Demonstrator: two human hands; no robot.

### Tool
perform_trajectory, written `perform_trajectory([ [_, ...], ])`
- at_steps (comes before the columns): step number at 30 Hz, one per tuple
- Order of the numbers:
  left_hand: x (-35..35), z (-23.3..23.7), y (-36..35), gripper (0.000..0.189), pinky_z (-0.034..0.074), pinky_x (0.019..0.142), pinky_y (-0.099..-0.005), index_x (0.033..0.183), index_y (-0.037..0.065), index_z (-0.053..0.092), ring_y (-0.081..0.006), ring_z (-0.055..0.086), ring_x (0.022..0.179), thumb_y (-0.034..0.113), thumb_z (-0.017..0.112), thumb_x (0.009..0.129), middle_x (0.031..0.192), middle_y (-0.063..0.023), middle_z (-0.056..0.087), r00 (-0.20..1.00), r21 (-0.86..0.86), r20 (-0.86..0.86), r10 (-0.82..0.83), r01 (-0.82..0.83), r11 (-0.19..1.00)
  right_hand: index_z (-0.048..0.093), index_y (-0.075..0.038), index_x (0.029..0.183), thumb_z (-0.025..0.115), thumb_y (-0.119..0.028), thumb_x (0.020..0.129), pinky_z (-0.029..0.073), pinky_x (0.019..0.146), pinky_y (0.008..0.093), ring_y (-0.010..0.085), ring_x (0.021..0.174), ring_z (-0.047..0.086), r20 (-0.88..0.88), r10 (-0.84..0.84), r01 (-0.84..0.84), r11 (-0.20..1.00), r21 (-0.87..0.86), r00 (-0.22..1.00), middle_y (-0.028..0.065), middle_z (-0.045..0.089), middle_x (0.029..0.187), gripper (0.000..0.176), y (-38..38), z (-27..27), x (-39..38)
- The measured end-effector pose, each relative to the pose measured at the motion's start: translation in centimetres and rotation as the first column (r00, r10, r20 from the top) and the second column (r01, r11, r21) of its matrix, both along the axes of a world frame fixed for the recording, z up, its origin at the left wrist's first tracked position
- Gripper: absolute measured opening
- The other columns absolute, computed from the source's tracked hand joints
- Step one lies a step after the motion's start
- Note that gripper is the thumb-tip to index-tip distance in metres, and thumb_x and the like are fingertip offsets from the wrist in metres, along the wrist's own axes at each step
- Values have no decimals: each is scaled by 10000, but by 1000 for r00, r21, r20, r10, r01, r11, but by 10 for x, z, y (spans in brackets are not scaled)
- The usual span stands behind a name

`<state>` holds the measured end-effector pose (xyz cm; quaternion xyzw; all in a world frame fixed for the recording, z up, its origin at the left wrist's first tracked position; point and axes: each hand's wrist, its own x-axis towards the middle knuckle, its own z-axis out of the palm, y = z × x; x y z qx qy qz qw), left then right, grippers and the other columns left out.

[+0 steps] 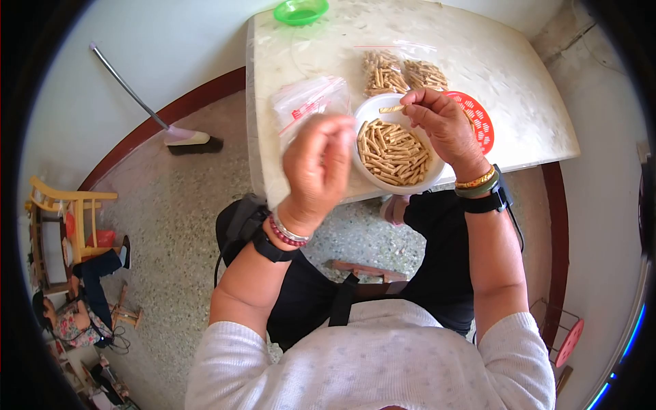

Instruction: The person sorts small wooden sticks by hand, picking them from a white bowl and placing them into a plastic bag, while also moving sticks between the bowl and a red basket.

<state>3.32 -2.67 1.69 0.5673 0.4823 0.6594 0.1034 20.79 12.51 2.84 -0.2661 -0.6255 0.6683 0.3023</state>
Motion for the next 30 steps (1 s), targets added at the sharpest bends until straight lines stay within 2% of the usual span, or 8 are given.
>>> perform_trajectory([
  [4,-41,13,11,191,439,619,-196,1097,-5,585,-49,508,652,134,537,973,867,-37,608,961,50,42,272,-274,960,659,-27,995,636,-112,905,437,713,189,52,755,521,50,-61,59,998,33,997,-32,615,854,125,2,0,-3],
  [7,-61,2,22,265,482,619,-238,1026,-11,620,-106,579,694,228,647,914,842,-65,631,947,-205,90,309,-286,936,659,-26,993,633,-112,908,434,708,187,52,749,517,11,-90,90,995,46,996,-29,615,849,123,2,1,-9],
  [11,-59,-9,28,464,492,606,-279,1039,-13,620,-128,589,651,351,764,791,789,-81,632,971,-451,-133,200,-239,860,643,-20,1005,621,-106,919,440,724,192,59,793,544,-83,-144,159,965,207,986,-28,617,868,123,-3,3,-27],
  [13,-55,-5,27,314,443,571,-226,1075,-13,608,-53,539,653,205,689,864,747,-13,607,994,-581,-69,80,-105,807,636,-22,1008,617,-99,920,456,723,211,73,796,561,-100,-131,154,947,282,986,-14,628,860,118,-9,1,-40],
  [15,-57,-10,29,275,427,554,-221,1071,-17,607,-50,527,633,167,660,874,725,-5,598,997,-594,-15,76,-70,801,630,-25,1011,613,-92,920,472,721,230,87,798,579,-118,-116,151,922,357,986,0,638,852,114,-17,2,-52],
  [17,-58,-11,28,239,412,537,-215,1067,-20,607,-46,516,613,129,631,883,703,3,590,997,-604,36,72,-35,797,624,-42,1014,611,-60,906,495,703,266,133,763,610,70,-157,75,759,646,985,74,654,816,111,-27,5,-62],
  [21,-54,-12,28,199,360,494,-200,1069,-19,604,-26,464,562,76,583,896,686,26,578,971,-547,221,89,48,836,607,-64,924,616,-138,889,519,592,392,328,668,653,230,-251,-67,526,848,940,175,638,706,83,-29,-2,-73],
  [30,-50,-11,33,195,375,512,-214,1065,3,615,-33,452,549,38,575,878,628,29,537,984,-409,130,123,-59,911,595,-88,940,598,-242,899,503,538,428,352,617,636,326,-243,-211,404,890,913,163,620,641,160,-30,-4,-73],
])
